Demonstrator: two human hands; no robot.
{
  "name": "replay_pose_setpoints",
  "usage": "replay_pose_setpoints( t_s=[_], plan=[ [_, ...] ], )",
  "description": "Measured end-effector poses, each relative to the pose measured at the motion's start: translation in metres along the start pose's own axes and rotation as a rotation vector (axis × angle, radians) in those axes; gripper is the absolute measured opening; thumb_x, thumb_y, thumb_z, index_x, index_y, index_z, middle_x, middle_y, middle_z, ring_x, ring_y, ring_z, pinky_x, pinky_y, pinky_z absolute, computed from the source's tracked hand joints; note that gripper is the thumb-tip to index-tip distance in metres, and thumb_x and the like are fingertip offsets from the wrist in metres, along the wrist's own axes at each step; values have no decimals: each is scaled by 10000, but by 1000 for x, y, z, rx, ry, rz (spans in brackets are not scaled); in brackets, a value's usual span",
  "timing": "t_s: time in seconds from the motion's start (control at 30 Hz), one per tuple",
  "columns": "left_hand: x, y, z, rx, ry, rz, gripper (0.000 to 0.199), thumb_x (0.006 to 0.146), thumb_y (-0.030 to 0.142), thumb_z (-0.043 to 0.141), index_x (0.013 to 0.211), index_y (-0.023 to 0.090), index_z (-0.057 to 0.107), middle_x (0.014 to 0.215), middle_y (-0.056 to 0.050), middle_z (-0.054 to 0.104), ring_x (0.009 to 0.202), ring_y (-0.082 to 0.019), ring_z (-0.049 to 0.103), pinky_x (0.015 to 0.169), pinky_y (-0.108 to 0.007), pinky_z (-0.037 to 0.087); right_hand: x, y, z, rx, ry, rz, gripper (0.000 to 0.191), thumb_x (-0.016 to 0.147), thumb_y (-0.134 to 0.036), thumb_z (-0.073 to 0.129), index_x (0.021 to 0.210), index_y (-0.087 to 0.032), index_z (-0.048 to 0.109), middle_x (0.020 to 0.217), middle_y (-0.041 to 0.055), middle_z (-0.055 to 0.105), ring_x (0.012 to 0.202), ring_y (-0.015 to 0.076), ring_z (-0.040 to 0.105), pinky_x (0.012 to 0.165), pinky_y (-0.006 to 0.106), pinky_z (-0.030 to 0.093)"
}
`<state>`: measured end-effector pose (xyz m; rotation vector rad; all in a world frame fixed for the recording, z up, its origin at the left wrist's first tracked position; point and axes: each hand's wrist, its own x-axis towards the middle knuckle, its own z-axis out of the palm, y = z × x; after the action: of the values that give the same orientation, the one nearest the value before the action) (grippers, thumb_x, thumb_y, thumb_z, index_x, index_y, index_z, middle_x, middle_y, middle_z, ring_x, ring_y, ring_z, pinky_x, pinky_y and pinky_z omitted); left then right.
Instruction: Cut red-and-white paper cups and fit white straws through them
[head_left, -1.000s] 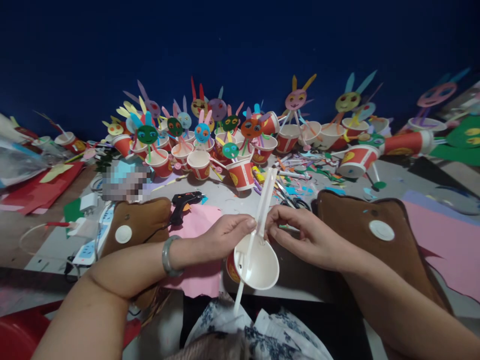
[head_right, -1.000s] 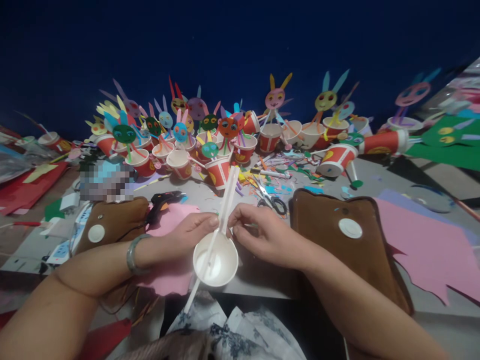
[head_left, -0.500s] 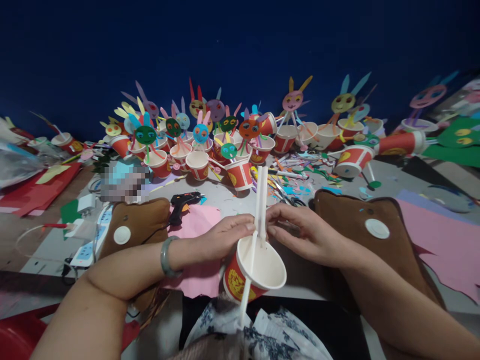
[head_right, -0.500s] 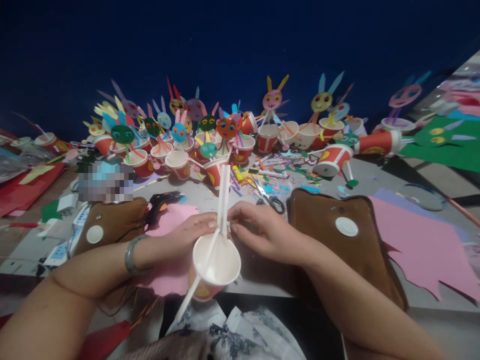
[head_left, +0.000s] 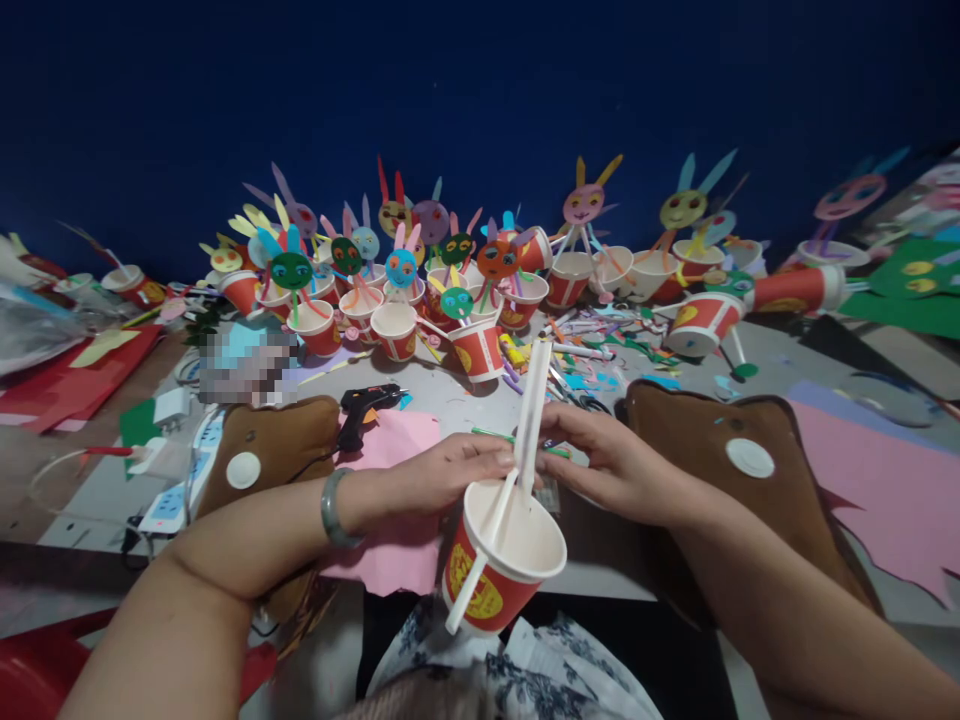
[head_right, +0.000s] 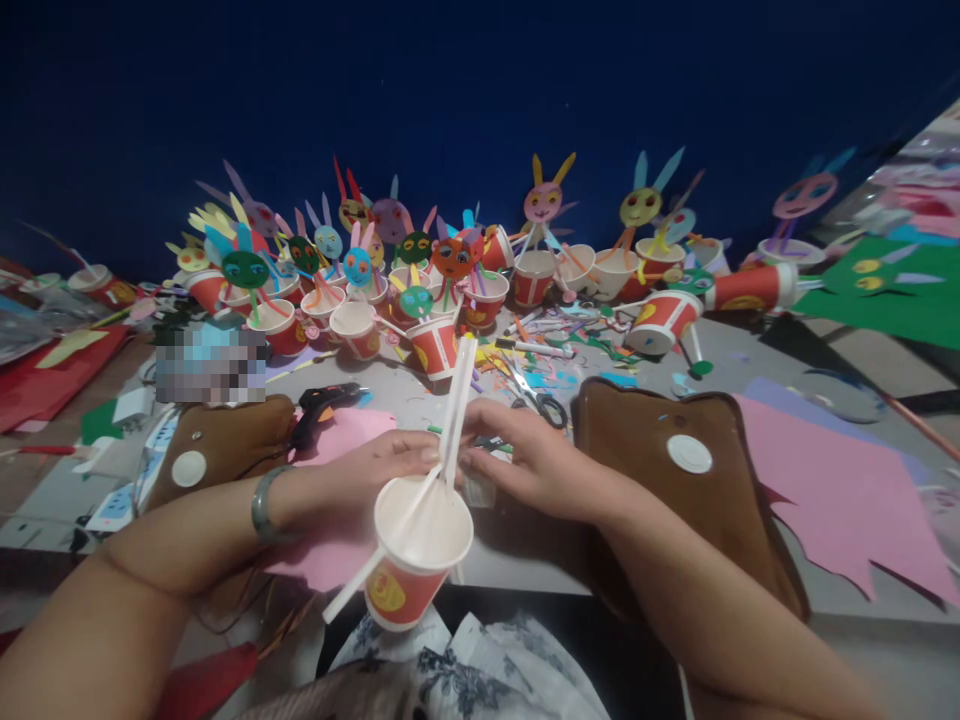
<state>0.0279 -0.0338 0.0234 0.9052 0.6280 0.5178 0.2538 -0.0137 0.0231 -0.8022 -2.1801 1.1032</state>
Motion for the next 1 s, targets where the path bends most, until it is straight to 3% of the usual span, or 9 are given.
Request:
replay_pose_setpoints(
  t_s=[0.37, 0.63, 0.8, 0.9, 1.0],
  plan=[
    [0, -10, -3, 46, -48, -96, 457, 738, 560, 803, 871, 123, 808, 817, -100, 756, 698, -135, 628, 686, -242, 445, 8, -3, -4, -2, -124, -5, 199, 934, -354, 651, 977, -174, 724, 928, 67, 765, 860, 184, 710, 792, 283, 550],
    [-1, -14, -2, 23, -8, -189, 494, 702, 579, 817, 857, 111, 808, 799, -97, 764, 694, -140, 642, 678, -234, 454, 8, 12, 5, -21, 36, -74, 215, 838, -388, 760, 920, -199, 699, 1005, 103, 744, 966, 233, 700, 856, 357, 554],
    [-1, -15, -2, -10, 43, -192, 489, 667, 574, 843, 817, 110, 805, 744, -86, 744, 670, -142, 643, 688, -251, 481, 9, 10, 7, -196, 199, -21, 284, 741, -399, 816, 790, -184, 638, 748, 31, 659, 673, 160, 603, 617, 268, 484],
    [-1, -14, 0, -23, 97, -202, 494, 656, 576, 849, 800, 107, 797, 720, -82, 728, 660, -147, 637, 681, -265, 491, 7, 8, 9, -244, 196, 77, 318, 743, -423, 799, 698, -178, 601, 586, -28, 560, 524, 100, 474, 500, 222, 374],
    [-1, -14, 1, -27, 132, -212, 503, 635, 576, 862, 786, 102, 787, 718, -74, 717, 654, -144, 624, 667, -266, 487, 6, 10, 12, -251, 196, 111, 343, 755, -452, 780, 659, -169, 611, 536, -33, 541, 489, 87, 448, 476, 209, 346]
  ],
)
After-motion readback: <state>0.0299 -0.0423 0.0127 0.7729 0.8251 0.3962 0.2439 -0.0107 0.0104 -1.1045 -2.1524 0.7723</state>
